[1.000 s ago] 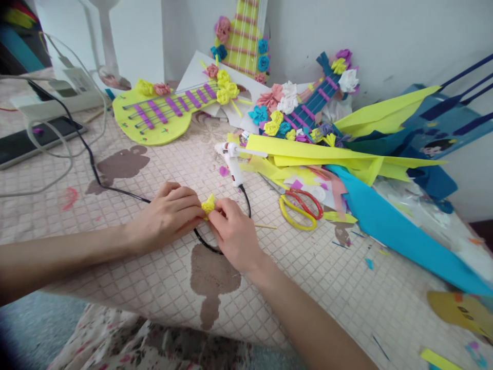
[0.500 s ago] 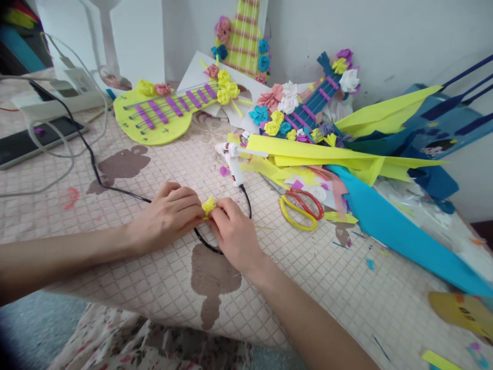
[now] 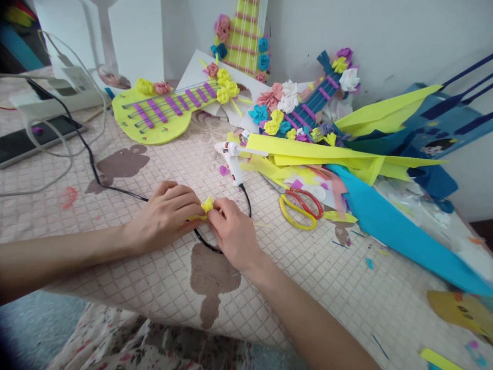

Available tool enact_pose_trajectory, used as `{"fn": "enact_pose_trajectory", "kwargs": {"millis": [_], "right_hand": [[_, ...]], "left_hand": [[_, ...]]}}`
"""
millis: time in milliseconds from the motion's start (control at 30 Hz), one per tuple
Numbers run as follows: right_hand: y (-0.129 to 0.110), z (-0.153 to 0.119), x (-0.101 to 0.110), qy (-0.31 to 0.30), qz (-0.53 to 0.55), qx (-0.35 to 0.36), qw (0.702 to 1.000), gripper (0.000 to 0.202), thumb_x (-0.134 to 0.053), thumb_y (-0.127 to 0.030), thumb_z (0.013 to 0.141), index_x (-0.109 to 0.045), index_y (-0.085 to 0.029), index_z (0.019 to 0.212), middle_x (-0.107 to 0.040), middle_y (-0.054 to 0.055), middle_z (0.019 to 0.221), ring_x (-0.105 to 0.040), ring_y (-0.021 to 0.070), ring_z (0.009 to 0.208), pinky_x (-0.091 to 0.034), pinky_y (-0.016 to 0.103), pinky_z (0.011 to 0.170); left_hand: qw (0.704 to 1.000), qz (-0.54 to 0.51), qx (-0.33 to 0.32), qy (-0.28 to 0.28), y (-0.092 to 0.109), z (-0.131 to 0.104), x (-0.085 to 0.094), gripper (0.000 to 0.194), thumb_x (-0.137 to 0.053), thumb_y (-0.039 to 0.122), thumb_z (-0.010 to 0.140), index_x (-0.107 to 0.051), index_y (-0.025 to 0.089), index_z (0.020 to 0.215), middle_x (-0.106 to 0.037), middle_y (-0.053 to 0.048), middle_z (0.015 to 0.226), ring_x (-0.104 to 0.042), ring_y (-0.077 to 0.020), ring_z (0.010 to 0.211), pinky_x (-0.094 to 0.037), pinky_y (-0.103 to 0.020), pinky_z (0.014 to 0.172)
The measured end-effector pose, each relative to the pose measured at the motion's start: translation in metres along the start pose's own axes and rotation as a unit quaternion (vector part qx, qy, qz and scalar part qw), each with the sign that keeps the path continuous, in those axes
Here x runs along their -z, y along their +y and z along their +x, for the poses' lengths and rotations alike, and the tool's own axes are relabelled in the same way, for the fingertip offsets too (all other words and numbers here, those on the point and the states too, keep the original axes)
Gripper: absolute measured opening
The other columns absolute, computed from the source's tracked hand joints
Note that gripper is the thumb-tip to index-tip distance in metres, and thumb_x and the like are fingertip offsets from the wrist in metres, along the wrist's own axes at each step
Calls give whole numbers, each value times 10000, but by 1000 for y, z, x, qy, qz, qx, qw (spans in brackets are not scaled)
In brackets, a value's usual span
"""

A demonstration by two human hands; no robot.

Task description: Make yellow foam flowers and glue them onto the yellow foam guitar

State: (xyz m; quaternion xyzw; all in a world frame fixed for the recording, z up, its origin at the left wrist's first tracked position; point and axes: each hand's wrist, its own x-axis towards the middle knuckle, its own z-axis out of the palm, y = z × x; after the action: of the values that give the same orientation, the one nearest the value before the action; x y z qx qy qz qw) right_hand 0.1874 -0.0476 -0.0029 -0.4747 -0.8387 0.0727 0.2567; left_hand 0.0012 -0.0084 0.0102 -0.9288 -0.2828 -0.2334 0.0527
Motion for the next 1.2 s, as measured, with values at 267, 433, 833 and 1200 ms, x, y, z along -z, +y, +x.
{"fn": "enact_pose_trajectory", "kwargs": {"millis": [267, 433, 833, 1200], "right_hand": [[-1, 2, -3, -4, -26, 0, 1000, 176, -406, -188, 924, -579, -186, 890, -567, 83, 953, -546, 190, 863, -487, 315, 709], [0, 0, -1, 8, 12, -2, 1000, 138, -434, -193, 914, -571, -184, 896, -562, 86, 963, -545, 190, 893, -496, 331, 757], [33, -3, 56, -140, -11, 9, 990, 97, -480, -146, 869, -549, -191, 818, -588, 59, 965, -569, 182, 897, -477, 333, 788], [103, -36, 73, 30, -148, -222, 963, 123, -542, -320, 813, -539, -208, 762, -578, 32, 781, -558, 190, 690, -455, 339, 631]], "left_hand": [[1000, 13, -6, -9, 0, -2, -1, 190, -465, 239, 921, -538, 175, 758, -613, -21, 807, -528, -191, 861, -357, -389, 808], [1000, 19, -10, -16, 0, -2, -2, 193, -444, 222, 925, -541, 174, 765, -615, -27, 827, -521, -199, 901, -358, -404, 826], [999, 4, -35, 14, -11, -5, -3, 129, -463, 173, 918, -562, 171, 835, -627, -17, 820, -527, -184, 898, -357, -405, 861], [996, -23, -72, 55, -43, -11, -2, 90, -498, 126, 888, -561, 166, 837, -644, -7, 818, -575, -166, 882, -345, -400, 894]]}}
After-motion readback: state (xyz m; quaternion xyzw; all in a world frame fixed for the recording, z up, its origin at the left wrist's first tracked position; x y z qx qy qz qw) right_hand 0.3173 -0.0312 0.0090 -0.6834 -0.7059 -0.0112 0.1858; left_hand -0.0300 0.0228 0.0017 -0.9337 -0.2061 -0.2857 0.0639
